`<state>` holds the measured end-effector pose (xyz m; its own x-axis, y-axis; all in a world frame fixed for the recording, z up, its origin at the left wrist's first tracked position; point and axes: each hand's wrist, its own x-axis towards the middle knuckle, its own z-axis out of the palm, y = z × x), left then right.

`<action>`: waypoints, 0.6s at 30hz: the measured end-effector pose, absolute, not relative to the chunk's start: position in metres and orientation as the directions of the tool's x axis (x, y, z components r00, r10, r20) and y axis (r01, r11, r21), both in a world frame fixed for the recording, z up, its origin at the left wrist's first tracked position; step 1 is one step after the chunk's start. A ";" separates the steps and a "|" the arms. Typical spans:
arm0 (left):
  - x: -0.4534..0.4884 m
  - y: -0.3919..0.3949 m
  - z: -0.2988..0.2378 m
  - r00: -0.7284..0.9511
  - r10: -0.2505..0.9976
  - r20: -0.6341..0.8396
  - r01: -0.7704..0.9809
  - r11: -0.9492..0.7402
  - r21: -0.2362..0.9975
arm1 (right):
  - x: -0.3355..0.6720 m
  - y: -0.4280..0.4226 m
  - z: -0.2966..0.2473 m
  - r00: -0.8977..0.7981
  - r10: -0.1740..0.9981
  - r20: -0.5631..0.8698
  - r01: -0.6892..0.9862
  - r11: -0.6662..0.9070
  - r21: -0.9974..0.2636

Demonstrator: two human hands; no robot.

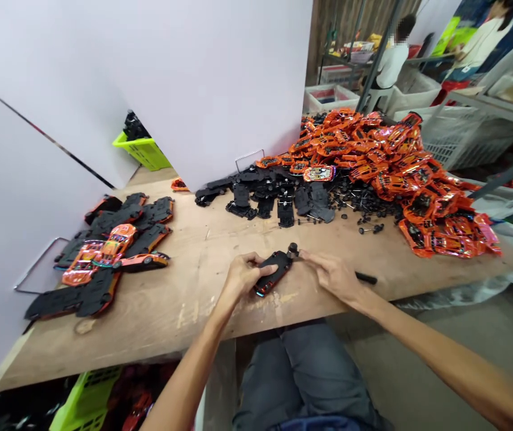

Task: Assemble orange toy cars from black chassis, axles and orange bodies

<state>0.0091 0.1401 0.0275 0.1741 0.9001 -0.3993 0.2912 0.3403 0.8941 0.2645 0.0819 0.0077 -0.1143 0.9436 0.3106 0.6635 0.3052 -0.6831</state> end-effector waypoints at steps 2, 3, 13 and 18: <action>0.009 0.137 0.027 0.164 0.903 -0.397 0.298 0.338 0.893 | 0.277 0.078 0.008 -0.048 0.960 0.276 0.663 0.237 -0.710; 0.008 0.135 0.027 0.158 0.906 -0.392 0.310 0.331 0.891 | 0.284 0.078 0.009 0.001 0.970 0.244 0.654 0.184 -0.734; 0.025 0.100 0.027 0.227 0.949 -0.220 -0.187 0.264 0.946 | 0.242 0.066 0.013 0.005 0.977 0.215 0.363 0.199 -0.910; 0.009 0.094 0.023 0.200 0.970 -0.137 -0.139 0.166 0.976 | 0.211 0.056 -0.002 -0.019 0.980 0.199 0.264 0.197 -0.944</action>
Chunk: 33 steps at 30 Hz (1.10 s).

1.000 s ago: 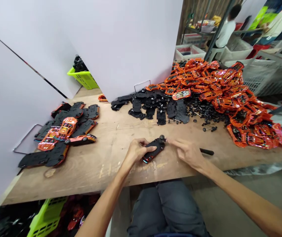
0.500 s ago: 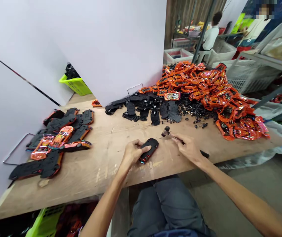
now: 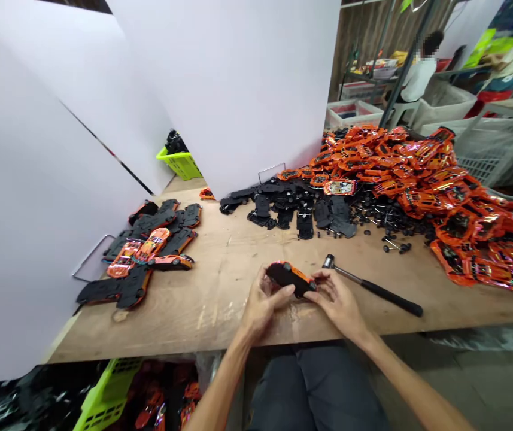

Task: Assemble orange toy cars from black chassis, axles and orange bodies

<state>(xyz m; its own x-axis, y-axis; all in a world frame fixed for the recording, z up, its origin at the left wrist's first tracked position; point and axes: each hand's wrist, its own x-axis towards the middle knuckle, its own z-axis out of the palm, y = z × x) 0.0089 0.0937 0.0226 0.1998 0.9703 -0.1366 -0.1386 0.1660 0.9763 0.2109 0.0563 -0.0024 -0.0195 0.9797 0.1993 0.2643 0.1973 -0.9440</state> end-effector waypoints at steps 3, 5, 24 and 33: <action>-0.015 0.090 0.025 0.299 0.951 -0.072 0.087 0.048 0.995 | 0.229 0.056 -0.002 -0.226 0.924 0.309 0.467 0.381 -0.798; -0.024 0.088 0.024 0.340 0.938 -0.069 0.209 -0.004 0.978 | 0.239 0.057 0.000 -0.289 0.906 0.310 0.504 0.419 -0.756; -0.022 0.082 0.002 0.163 0.978 -0.132 0.218 0.095 0.971 | 0.212 0.066 -0.004 0.023 0.955 0.294 0.396 0.262 -0.880; -0.107 0.135 0.051 -0.212 0.966 0.150 0.443 -0.041 0.895 | 0.256 0.078 -0.018 -0.015 0.985 0.174 0.392 0.166 -0.905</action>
